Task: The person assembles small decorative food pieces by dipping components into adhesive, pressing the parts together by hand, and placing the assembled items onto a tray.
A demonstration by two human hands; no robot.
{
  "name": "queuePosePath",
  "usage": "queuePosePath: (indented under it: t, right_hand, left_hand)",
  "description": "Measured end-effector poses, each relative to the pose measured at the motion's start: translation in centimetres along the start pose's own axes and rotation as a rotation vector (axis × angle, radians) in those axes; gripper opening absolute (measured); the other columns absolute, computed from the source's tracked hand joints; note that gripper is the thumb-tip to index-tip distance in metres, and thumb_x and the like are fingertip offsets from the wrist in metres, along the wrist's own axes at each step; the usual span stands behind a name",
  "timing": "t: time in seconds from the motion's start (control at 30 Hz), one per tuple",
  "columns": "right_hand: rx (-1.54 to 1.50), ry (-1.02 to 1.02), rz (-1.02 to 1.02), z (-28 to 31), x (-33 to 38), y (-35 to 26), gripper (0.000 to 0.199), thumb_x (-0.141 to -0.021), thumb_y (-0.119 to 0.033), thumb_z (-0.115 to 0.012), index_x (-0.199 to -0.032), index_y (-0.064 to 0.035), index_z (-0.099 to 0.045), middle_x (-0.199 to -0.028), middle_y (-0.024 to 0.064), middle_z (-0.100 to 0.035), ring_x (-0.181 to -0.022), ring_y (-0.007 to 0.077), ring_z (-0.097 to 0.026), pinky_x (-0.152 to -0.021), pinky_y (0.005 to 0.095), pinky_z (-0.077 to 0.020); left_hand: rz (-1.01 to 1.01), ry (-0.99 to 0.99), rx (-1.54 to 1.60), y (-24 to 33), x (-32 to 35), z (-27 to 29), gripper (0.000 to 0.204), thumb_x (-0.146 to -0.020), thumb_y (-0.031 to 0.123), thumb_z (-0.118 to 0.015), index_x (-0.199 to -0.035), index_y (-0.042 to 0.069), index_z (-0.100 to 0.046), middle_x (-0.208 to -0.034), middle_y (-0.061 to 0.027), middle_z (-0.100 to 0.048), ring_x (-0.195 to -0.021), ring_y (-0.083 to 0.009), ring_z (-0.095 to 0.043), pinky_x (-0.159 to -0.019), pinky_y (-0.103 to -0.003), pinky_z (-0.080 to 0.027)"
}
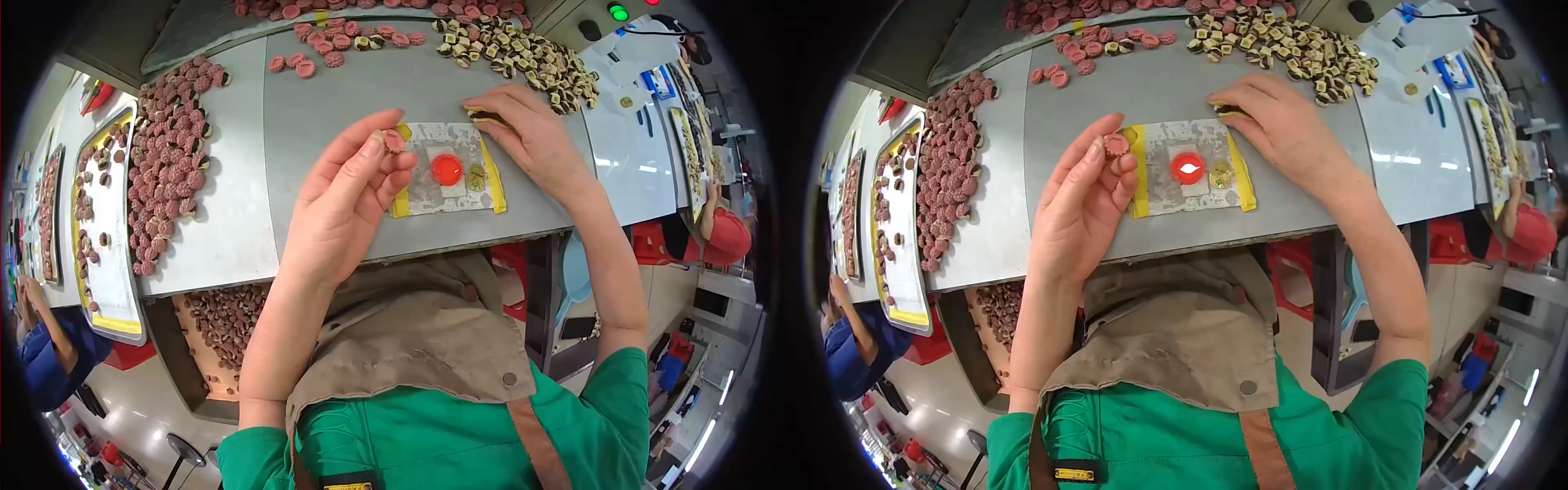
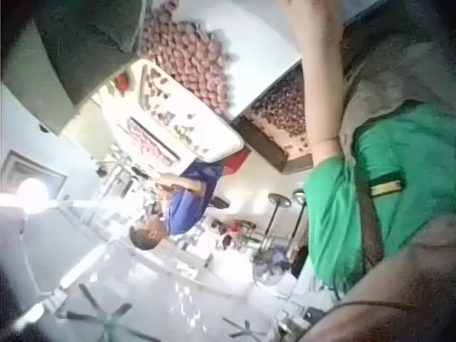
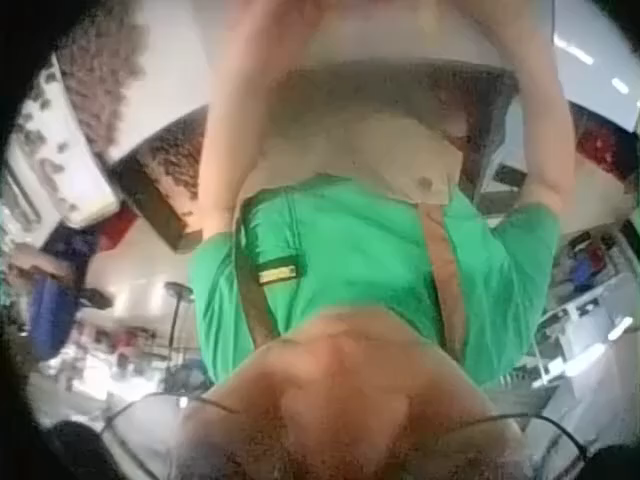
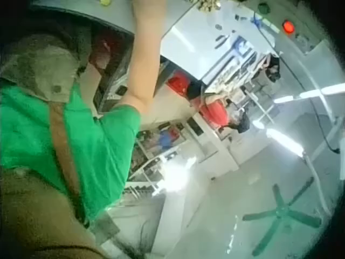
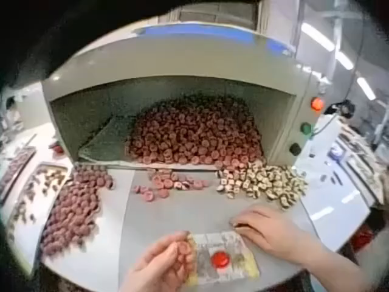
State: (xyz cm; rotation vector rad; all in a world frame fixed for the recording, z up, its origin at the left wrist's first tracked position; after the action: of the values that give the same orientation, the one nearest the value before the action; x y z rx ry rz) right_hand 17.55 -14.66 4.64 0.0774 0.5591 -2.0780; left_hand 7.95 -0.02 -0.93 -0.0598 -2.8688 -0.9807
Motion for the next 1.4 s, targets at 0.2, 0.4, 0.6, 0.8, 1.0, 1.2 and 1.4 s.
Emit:
queuePosePath:
  t: [0.2,0.4,0.6,0.8,1.0,1.2,1.4]
  right_hand:
    - [0.242,0.116,-0.019,0.2,-0.8,0.3,0.022,-0.083,-0.011,-0.064,-0.104,-0.0039,-0.062,-0.091,0.0096,-0.057,-0.083,0.0265,-0.057,-0.072,0.0348,-0.0474]
    - [0.285,0.145,-0.059,0.9,-0.6,0.9,0.022,-0.085,-0.011,-0.062,-0.106,-0.0042,-0.062,-0.091,0.0115,-0.057,-0.084,0.0278,-0.057,-0.074,0.0352,-0.0471]
    - [0.060,0.137,-0.163,2.5,-0.2,1.2,0.022,-0.085,-0.009,-0.060,-0.107,-0.0046,-0.062,-0.095,0.0123,-0.058,-0.086,0.0280,-0.058,-0.076,0.0356,-0.0469]
    - [0.193,0.104,-0.029,3.3,0.4,2.2,0.021,-0.085,-0.005,-0.058,-0.106,-0.0043,-0.060,-0.095,0.0108,-0.059,-0.087,0.0276,-0.058,-0.076,0.0339,-0.0468]
    - [-0.049,0.025,-0.169,4.9,1.9,-0.9,0.017,-0.084,-0.004,-0.057,-0.101,-0.0012,-0.060,-0.093,0.0125,-0.058,-0.086,0.0279,-0.057,-0.074,0.0327,-0.0463]
    - [0.059,-0.020,-0.062,3.9,2.4,-4.4,0.021,-0.077,0.001,-0.062,-0.098,-0.0021,-0.059,-0.088,0.0115,-0.055,-0.082,0.0288,-0.055,-0.072,0.0358,-0.0460]
    - [0.066,0.034,0.038,3.6,2.0,-4.6,0.029,-0.070,0.005,-0.065,-0.098,-0.0035,-0.060,-0.087,0.0107,-0.055,-0.082,0.0289,-0.055,-0.071,0.0375,-0.0459]
  left_hand:
    - [-0.022,-0.059,0.035,0.4,0.0,-0.2,0.036,-0.097,0.019,-0.049,-0.128,0.000,-0.047,-0.104,-0.0025,-0.058,-0.097,-0.0119,-0.057,-0.085,-0.023,-0.046]
    - [-0.010,-0.007,0.015,0.7,-0.1,0.1,0.036,-0.098,0.020,-0.049,-0.128,0.000,-0.046,-0.106,-0.0026,-0.058,-0.096,-0.0115,-0.057,-0.085,-0.023,-0.046]
    - [0.009,-0.059,0.063,-0.2,-0.4,-1.0,0.036,-0.098,0.019,-0.048,-0.128,0.000,-0.047,-0.105,-0.0028,-0.058,-0.096,-0.0114,-0.057,-0.085,-0.023,-0.046]
    - [0.031,-0.044,0.087,-1.2,-1.0,-2.7,0.037,-0.099,0.017,-0.045,-0.131,0.000,-0.043,-0.104,-0.0032,-0.057,-0.094,-0.0109,-0.057,-0.081,-0.024,-0.049]
    - [-0.003,-0.116,0.133,-1.9,-1.1,-3.5,0.036,-0.098,0.016,-0.047,-0.131,0.000,-0.043,-0.106,-0.0041,-0.058,-0.096,-0.0117,-0.057,-0.083,-0.024,-0.049]
    - [-0.032,-0.010,0.070,-0.8,-1.3,-4.3,0.036,-0.097,0.016,-0.048,-0.130,0.000,-0.044,-0.109,-0.0043,-0.059,-0.100,-0.0121,-0.058,-0.084,-0.024,-0.049]
    - [-0.020,-0.106,0.024,-0.6,-1.3,-5.0,0.033,-0.097,0.015,-0.049,-0.127,0.002,-0.047,-0.107,-0.0029,-0.059,-0.099,-0.0111,-0.058,-0.084,-0.024,-0.048]
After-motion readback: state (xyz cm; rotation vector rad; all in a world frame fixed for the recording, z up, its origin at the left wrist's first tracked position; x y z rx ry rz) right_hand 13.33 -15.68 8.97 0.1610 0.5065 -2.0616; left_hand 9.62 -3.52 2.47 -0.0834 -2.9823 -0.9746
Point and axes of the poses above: each hand's wrist, its own x-axis away from the middle knuckle, its own z-axis out of the back of the hand, y = z × x, the point moved 8 cm from there along -x, towards the middle knuckle
